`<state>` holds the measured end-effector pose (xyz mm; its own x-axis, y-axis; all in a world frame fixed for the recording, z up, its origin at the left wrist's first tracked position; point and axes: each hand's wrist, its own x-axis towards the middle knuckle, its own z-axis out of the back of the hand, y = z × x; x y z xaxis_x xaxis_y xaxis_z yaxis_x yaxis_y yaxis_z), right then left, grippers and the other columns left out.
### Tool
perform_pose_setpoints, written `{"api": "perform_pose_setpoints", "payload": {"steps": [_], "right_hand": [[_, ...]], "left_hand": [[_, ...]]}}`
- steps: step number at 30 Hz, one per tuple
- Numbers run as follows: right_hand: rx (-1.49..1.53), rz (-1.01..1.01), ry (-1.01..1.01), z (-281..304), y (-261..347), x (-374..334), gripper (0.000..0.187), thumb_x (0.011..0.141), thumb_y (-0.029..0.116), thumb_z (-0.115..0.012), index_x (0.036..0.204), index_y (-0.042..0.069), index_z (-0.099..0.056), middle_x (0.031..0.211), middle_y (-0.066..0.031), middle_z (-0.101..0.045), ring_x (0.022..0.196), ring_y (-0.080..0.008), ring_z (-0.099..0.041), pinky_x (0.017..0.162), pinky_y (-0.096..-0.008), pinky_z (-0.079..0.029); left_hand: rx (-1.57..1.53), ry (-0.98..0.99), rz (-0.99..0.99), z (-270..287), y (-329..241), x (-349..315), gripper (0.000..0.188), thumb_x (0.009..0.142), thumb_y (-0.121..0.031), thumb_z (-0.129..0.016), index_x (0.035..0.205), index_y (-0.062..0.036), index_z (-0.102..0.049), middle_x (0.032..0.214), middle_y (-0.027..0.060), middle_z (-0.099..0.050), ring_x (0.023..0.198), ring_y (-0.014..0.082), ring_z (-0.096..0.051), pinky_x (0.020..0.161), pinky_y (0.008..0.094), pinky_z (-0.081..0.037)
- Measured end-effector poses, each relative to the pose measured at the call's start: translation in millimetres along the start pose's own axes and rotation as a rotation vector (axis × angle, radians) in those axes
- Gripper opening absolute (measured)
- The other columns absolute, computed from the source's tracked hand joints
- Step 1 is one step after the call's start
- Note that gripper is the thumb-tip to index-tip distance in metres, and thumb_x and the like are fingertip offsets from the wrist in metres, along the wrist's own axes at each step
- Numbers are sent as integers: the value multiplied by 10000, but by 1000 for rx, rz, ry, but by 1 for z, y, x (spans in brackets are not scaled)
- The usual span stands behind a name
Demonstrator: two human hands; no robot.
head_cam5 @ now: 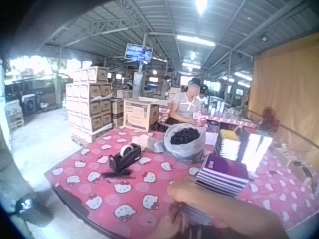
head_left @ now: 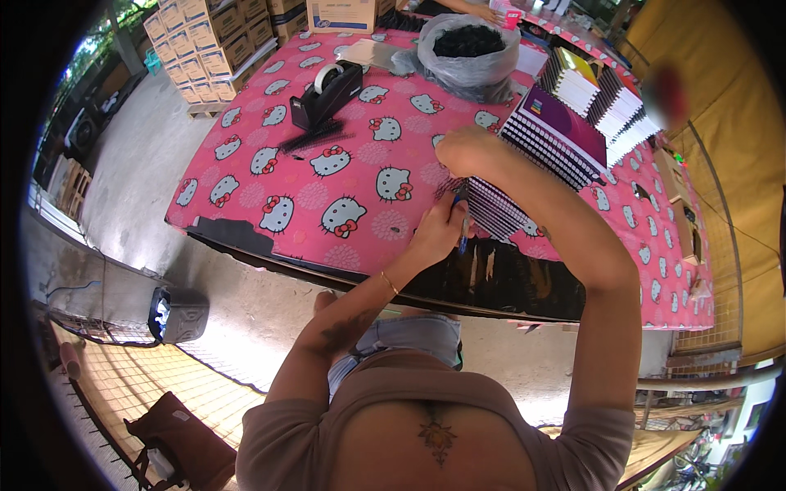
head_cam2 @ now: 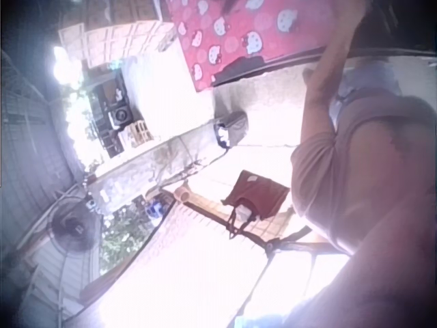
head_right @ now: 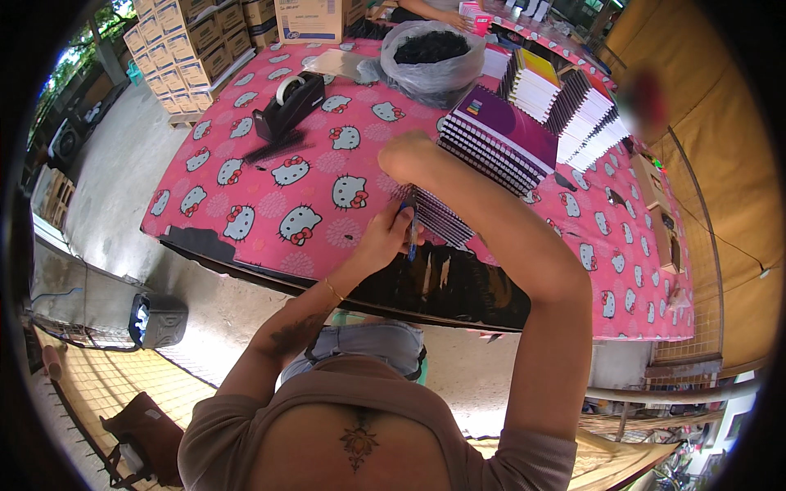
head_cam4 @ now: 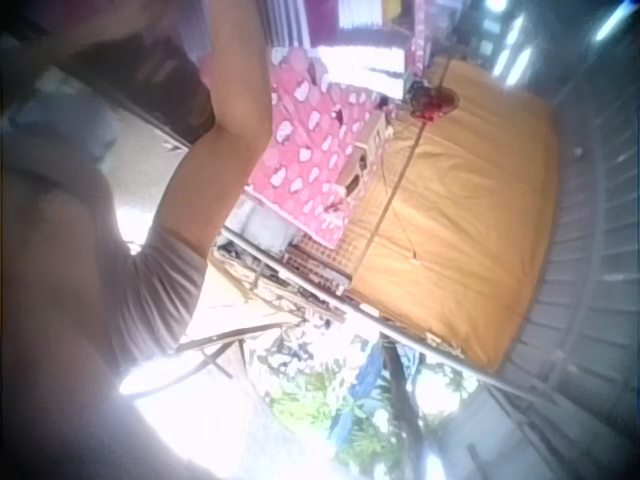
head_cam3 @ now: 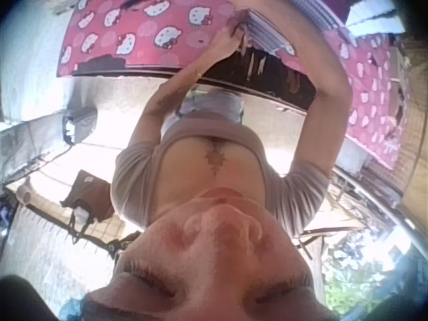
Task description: The person uses scissors to cut small black ties from the spiral bindings of several notebooks stacked on a table.
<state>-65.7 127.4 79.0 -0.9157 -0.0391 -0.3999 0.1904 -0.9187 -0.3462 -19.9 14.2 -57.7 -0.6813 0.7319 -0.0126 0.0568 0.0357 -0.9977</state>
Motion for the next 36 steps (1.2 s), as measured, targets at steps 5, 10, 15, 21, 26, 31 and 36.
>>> {"api": "perform_pose_setpoints", "payload": {"steps": [5, 10, 15, 21, 26, 31, 36], "right_hand": [[-6, 4, 43, 0, 0, 0, 273, 750, 83, -671, 1018, 67, -723, 1050, -121, -705, 990, -276, -676, 786, -430, -539], [8, 5, -7, -6, -2, 1, 265, 751, 83, -672, 1009, 65, -726, 1072, -123, -698, 991, -283, -673, 792, -426, -539], [8, -18, 60, -4, -2, 2, 276, 760, 78, -663, 1030, 70, -721, 1081, -128, -694, 997, -285, -671, 794, -420, -537], [79, -21, -48, -10, -1, 10, 287, 770, 77, -657, 1051, 69, -714, 1066, -138, -698, 979, -290, -677, 785, -424, -538], [38, 17, 25, -5, 9, 13, 306, 733, 72, -688, 1037, 47, -714, 1035, -158, -701, 961, -302, -681, 771, -444, -544], [89, -20, 54, -14, 0, 16, 278, 686, 60, -722, 962, 36, -731, 978, -169, -707, 938, -299, -686, 768, -438, -547], [112, -6, 38, -17, -2, 18, 252, 703, 93, -758, 940, 17, -720, 973, -173, -699, 922, -322, -680, 751, -434, -544]], "left_hand": [[22, 16, 12, 4, -2, 5, 284, 1004, -246, -424, 1112, 12, -474, 871, 117, -658, 698, 204, -692, 553, 306, -562], [20, 17, 26, 0, -1, 2, 283, 1007, -252, -417, 1135, -6, -470, 848, 111, -642, 674, 193, -680, 530, 303, -548], [32, 39, 57, -1, -14, 4, 278, 1007, -259, -418, 1147, -22, -459, 823, 117, -629, 654, 191, -671, 515, 296, -537], [9, 26, 30, 3, 0, -5, 272, 992, -259, -429, 1027, 7, -474, 809, 139, -660, 672, 223, -699, 484, 332, -529], [-20, 25, 76, 10, 1, 3, 283, 997, -259, -426, 1054, 13, -480, 866, 135, -669, 718, 221, -704, 533, 330, -560], [-4, 38, 83, 7, 0, 3, 289, 999, -262, -436, 1072, 14, -476, 878, 128, -667, 724, 216, -701, 551, 333, -575], [26, 2, 62, 2, 2, 4, 270, 1001, -261, -441, 1068, -1, -467, 823, 112, -641, 678, 210, -685, 521, 328, -560]]}}
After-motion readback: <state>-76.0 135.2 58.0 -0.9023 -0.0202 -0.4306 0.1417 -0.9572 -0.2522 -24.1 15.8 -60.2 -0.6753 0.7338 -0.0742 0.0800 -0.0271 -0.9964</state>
